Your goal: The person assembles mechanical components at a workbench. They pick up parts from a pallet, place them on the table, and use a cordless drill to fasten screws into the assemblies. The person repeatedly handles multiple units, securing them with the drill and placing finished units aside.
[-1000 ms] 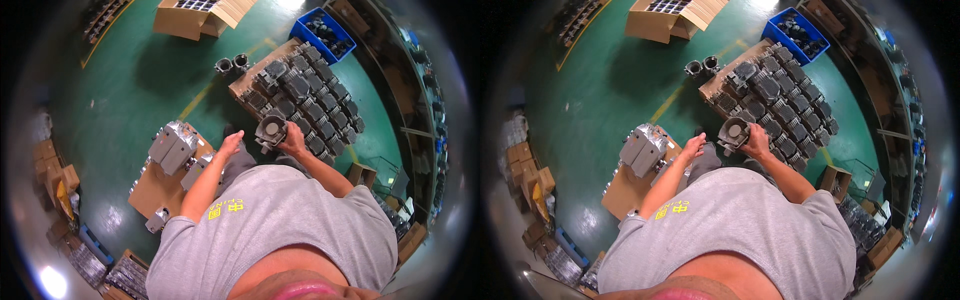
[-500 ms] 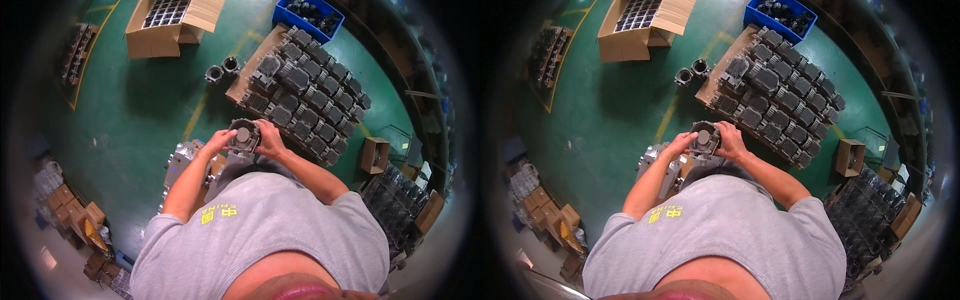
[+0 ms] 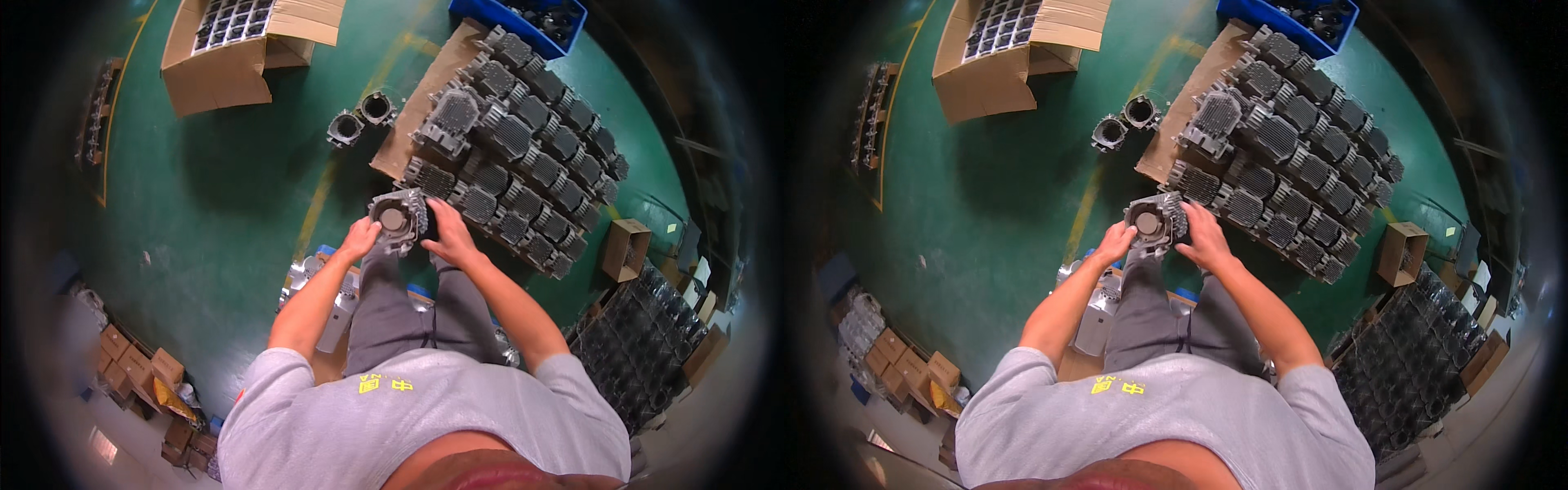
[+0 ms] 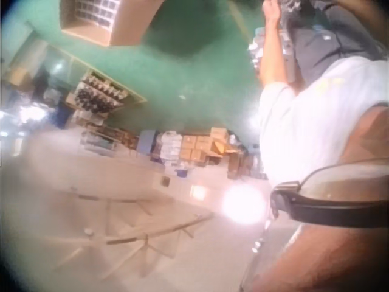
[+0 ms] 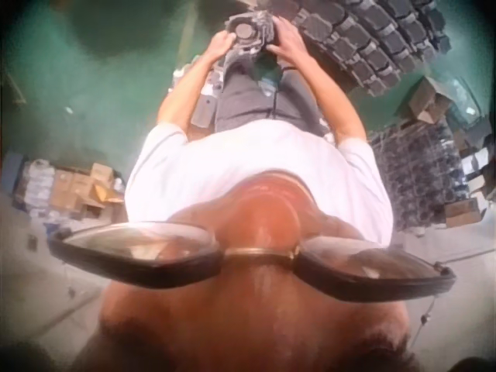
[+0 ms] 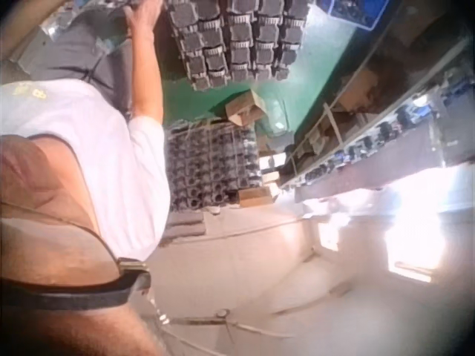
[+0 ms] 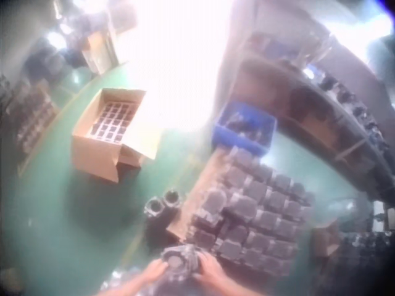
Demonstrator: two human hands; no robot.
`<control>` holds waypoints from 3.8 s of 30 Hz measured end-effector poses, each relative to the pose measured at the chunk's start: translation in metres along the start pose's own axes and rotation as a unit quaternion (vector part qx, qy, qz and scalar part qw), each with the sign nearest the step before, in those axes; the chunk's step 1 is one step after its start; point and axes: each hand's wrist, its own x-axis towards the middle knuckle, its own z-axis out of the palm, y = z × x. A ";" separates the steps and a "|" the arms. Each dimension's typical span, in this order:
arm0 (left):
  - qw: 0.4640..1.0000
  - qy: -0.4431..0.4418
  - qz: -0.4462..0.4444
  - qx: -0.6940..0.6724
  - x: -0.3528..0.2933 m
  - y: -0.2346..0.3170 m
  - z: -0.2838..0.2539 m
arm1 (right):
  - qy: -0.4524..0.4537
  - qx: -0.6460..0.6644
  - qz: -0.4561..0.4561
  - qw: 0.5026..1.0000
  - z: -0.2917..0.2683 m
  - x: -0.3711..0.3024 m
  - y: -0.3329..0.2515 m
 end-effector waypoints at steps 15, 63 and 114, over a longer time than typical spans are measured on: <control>0.933 0.197 -0.270 0.129 0.219 -0.180 -0.036 | -0.112 0.030 0.503 0.857 0.065 -0.281 0.156; 0.892 0.249 0.178 0.333 0.339 0.158 0.141 | 0.314 -0.124 0.204 0.919 -0.103 -0.037 0.256; 0.745 -0.088 0.014 0.662 -0.157 0.230 0.117 | 0.295 0.118 0.803 0.504 0.002 -0.704 0.059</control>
